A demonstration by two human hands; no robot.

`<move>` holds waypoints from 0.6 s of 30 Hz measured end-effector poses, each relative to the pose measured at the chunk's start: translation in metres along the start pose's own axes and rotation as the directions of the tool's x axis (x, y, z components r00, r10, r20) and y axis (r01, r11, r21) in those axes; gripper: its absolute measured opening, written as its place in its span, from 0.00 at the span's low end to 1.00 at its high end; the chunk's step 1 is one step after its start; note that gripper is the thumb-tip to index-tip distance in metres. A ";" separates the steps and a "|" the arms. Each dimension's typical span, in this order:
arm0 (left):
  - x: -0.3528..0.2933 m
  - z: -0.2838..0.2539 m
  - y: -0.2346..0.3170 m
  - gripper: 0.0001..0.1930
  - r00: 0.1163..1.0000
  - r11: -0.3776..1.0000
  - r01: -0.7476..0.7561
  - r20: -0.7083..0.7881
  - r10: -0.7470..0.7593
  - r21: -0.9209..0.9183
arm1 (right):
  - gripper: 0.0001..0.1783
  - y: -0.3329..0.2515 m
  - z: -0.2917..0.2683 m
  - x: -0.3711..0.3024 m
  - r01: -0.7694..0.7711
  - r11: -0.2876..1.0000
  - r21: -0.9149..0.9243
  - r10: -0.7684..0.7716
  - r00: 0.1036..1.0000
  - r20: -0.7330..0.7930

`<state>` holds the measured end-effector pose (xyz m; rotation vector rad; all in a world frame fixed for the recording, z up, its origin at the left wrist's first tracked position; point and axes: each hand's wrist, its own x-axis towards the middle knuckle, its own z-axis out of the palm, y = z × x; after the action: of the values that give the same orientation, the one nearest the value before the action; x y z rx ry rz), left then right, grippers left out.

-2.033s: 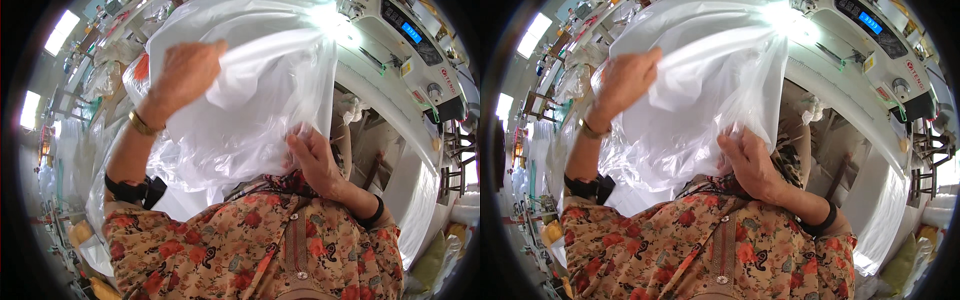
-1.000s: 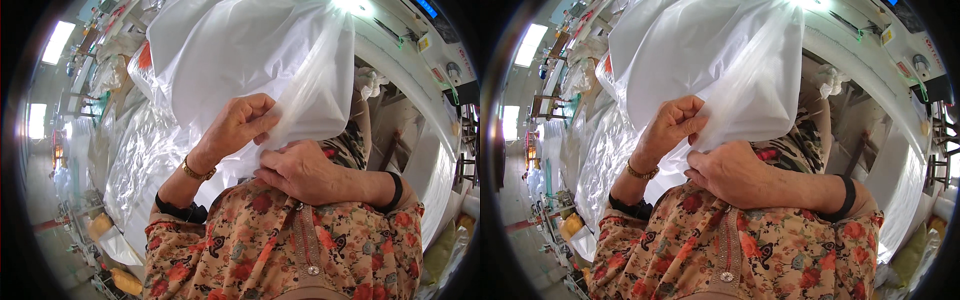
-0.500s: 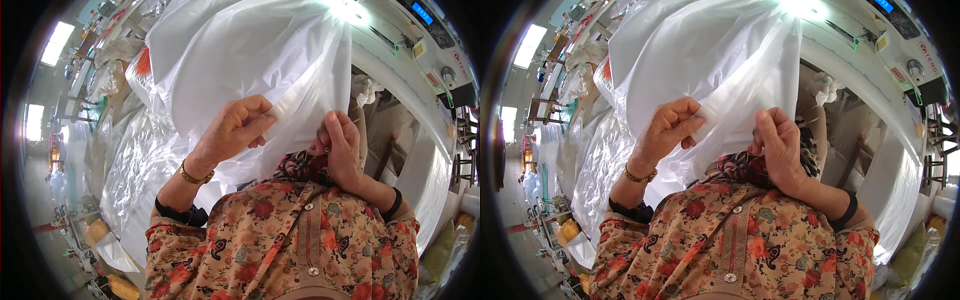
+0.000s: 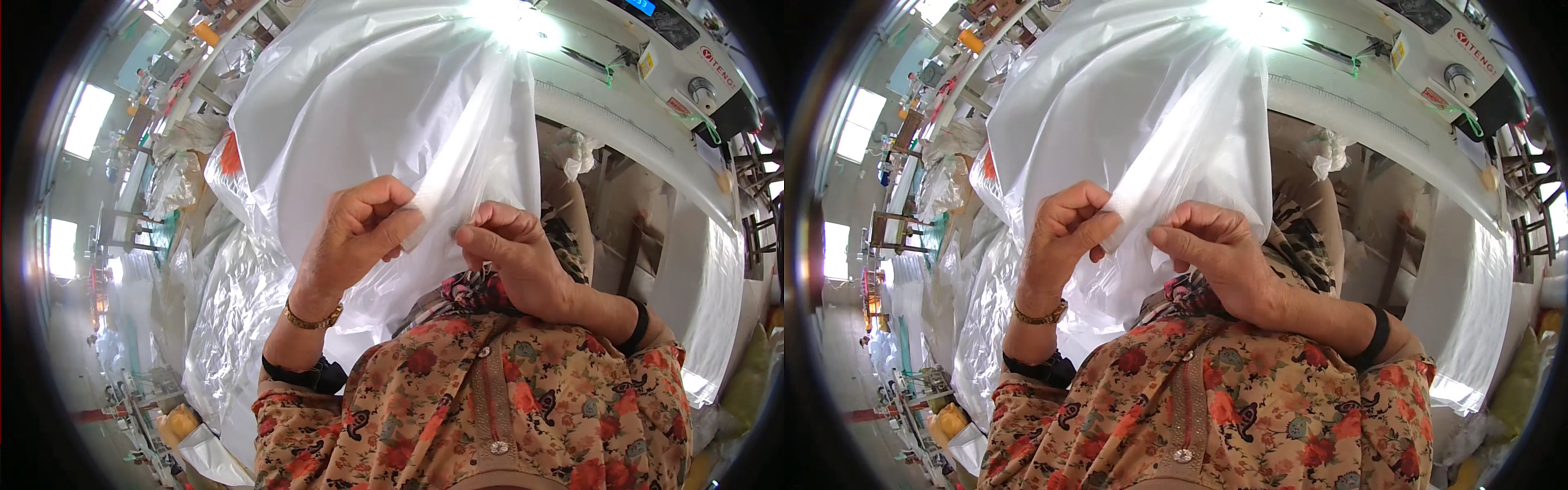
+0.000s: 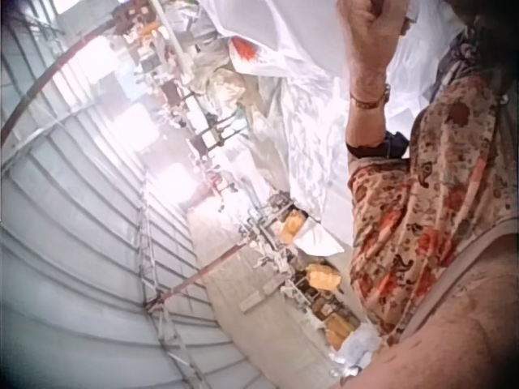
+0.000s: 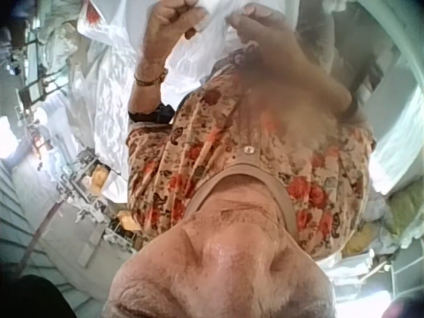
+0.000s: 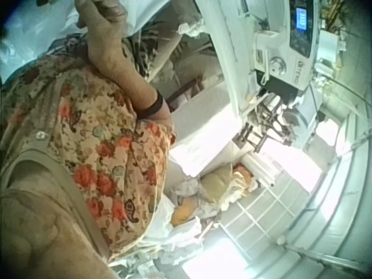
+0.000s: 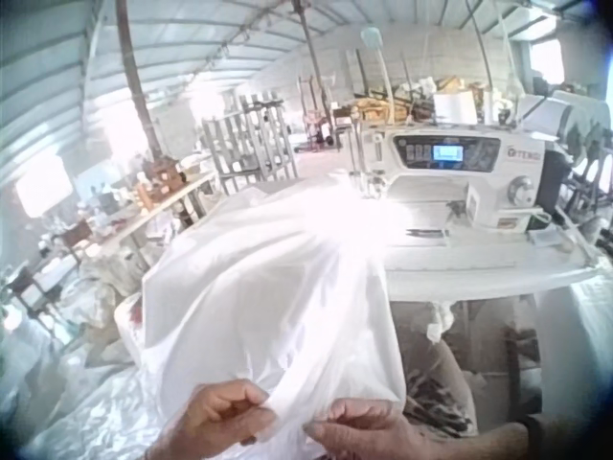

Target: Sewing large white plastic sheets together using an industrial sewing machine.

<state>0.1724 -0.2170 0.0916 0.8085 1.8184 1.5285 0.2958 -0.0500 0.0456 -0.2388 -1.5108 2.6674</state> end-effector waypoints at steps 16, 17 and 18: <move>-0.005 0.002 -0.026 0.05 0.998 0.995 0.036 0.043 -0.040 0.093 | 0.08 0.002 0.024 0.001 -0.289 0.949 -0.124 0.314 0.900 0.302; -0.006 0.001 -0.026 0.05 0.999 0.988 0.023 0.033 -0.028 0.154 | 0.09 0.002 0.026 0.001 -0.280 0.947 -0.156 0.315 0.902 0.294; -0.006 0.002 -0.026 0.05 0.999 0.988 0.024 0.024 -0.028 0.153 | 0.09 0.003 0.028 0.001 -0.300 0.929 -0.218 0.352 0.897 0.267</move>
<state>0.1762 -0.2244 0.0661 0.8685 1.9369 1.3694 0.2906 -0.0748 0.0571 -0.1034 -1.9554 2.9414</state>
